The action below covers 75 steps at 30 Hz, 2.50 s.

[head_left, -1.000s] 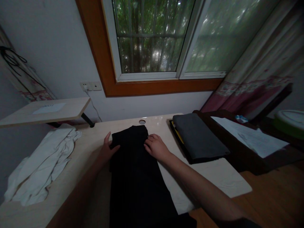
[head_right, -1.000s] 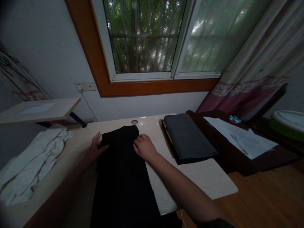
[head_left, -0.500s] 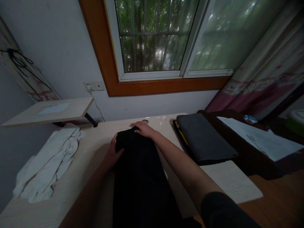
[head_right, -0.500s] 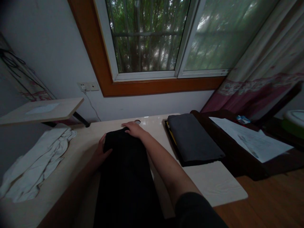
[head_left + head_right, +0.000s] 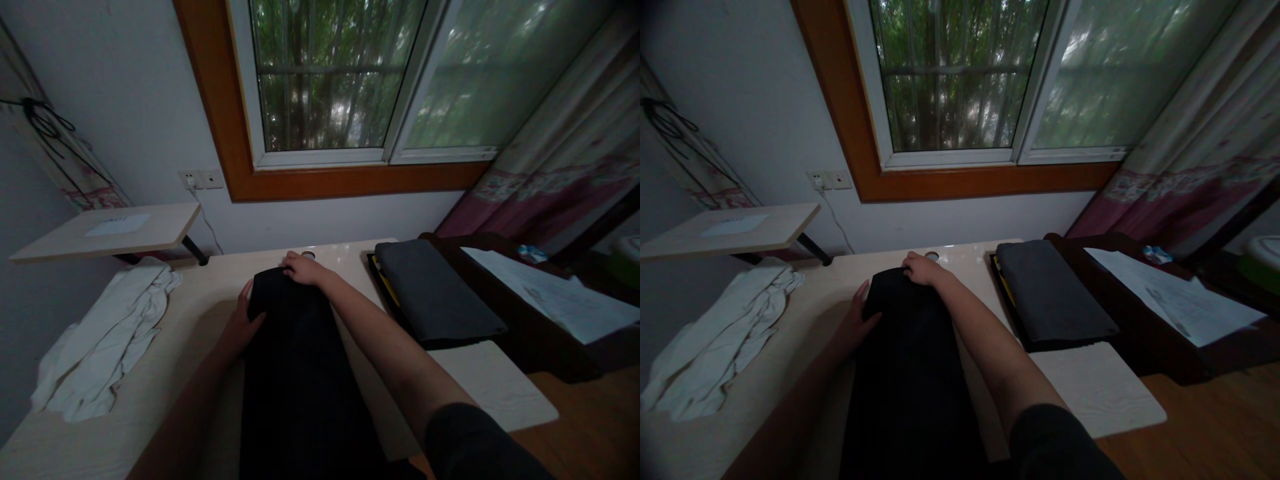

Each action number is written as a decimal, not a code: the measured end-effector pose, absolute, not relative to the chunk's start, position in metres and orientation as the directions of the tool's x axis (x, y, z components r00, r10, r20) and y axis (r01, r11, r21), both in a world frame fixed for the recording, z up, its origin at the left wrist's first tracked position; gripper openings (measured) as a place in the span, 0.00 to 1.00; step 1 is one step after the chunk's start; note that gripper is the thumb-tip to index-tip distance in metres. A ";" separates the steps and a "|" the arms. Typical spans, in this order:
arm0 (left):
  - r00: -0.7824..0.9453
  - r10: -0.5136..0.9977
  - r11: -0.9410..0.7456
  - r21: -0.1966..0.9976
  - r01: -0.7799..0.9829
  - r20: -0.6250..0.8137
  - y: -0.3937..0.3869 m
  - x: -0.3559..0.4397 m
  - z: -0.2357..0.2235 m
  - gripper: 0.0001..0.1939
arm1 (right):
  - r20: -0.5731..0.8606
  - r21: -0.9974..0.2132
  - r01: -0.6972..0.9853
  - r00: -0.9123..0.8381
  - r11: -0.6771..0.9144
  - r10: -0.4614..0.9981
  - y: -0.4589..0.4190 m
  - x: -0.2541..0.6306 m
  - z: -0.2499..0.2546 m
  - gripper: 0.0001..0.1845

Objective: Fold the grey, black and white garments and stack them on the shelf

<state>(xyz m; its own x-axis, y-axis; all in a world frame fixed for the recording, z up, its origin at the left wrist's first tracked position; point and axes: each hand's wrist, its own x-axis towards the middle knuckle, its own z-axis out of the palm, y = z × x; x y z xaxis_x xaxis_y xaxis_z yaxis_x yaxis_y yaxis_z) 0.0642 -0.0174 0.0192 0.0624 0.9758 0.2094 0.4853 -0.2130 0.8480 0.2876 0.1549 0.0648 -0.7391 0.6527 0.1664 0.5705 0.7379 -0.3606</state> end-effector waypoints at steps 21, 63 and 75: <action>0.025 0.981 -0.175 0.827 0.534 0.191 -0.017 0.066 0.028 0.41 | 0.038 -0.766 0.517 -0.557 0.382 0.830 0.189 0.346 0.049 0.11; -0.168 0.986 0.073 0.866 0.495 0.012 -0.007 0.040 0.035 0.38 | 0.395 -0.692 0.543 -0.268 0.477 0.879 0.142 0.358 0.005 0.30; -0.262 0.964 0.052 0.926 0.374 0.051 0.065 0.061 0.014 0.45 | 0.397 -0.492 0.643 -0.434 0.587 0.809 0.061 0.369 0.007 0.26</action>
<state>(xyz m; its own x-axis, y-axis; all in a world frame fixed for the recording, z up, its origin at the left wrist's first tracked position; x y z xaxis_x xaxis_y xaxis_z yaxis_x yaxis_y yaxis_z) 0.0607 0.0649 0.0137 -0.2618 0.9637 0.0514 0.3736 0.0521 0.9261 0.3694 0.0612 0.0068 -0.4343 0.8085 0.3971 0.6431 0.5870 -0.4919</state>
